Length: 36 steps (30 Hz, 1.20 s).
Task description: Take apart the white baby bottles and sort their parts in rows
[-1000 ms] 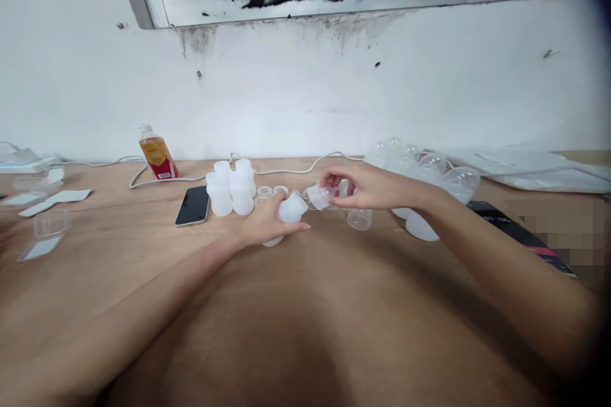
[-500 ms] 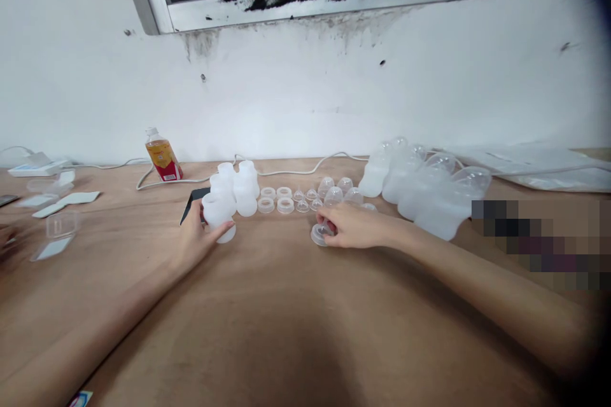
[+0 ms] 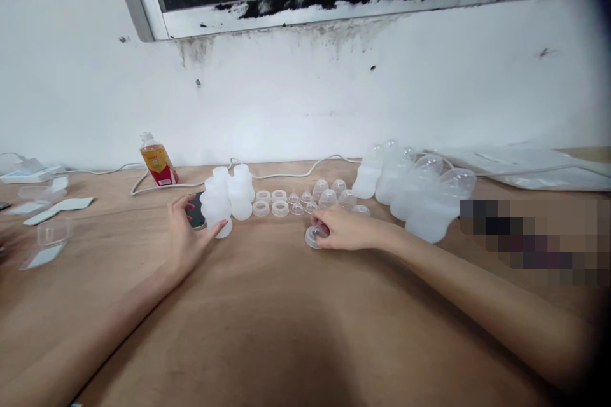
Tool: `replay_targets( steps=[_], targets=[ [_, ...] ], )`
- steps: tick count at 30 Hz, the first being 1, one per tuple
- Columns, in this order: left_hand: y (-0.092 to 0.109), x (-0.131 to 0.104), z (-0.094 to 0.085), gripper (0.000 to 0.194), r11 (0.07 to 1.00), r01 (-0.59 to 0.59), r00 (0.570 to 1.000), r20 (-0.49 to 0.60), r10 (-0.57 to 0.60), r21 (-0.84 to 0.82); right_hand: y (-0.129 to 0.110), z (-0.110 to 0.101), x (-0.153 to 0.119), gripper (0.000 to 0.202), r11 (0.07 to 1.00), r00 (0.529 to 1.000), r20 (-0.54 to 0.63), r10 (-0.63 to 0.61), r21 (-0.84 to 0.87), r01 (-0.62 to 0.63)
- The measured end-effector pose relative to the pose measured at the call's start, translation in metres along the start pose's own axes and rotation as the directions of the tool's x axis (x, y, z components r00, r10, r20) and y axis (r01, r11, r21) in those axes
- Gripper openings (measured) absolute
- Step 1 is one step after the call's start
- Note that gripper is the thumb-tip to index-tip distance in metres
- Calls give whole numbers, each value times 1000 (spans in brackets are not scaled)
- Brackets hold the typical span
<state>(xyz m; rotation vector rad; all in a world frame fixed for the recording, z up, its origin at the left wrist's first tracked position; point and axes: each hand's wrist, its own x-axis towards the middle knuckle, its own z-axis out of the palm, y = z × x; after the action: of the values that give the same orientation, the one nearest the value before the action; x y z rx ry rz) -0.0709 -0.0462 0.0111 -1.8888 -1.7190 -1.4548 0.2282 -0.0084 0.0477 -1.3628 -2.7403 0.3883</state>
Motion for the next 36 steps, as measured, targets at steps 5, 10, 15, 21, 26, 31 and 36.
replay_targets(
  steps=[5, 10, 15, 21, 26, 31, 36],
  targets=[
    [66, -12, 5, 32, 897, -417, 765, 478, 432, -145, -9, 7, 2, 22, 998, 999, -49, -4, 55, 7],
    [105, -18, 52, 48, 934, -184, 661, 665, 348, -306, -21, 19, 1, 17, 997, 979, -195, -62, 40, 71],
    [95, -17, 69, 38, 916, -65, 690, 645, 328, -396, -16, 25, 6, 11, 962, 976, -219, 12, 267, 48],
    [77, -11, 70, 45, 977, -143, 747, 631, 211, -157, 3, 28, 19, 20, 784, 921, -248, 299, 614, -89],
    [74, -11, 74, 36, 958, -285, 761, 604, 238, -18, 10, 33, 23, 18, 963, 912, -362, 196, 245, -109],
    [73, -12, 75, 36, 953, -304, 781, 571, 254, -8, 9, 43, 24, 26, 992, 912, -398, 95, 114, -53],
    [69, -11, 78, 35, 959, -281, 795, 550, 258, -44, 9, 47, 24, 26, 994, 913, -394, 108, 77, -84]
  ],
)
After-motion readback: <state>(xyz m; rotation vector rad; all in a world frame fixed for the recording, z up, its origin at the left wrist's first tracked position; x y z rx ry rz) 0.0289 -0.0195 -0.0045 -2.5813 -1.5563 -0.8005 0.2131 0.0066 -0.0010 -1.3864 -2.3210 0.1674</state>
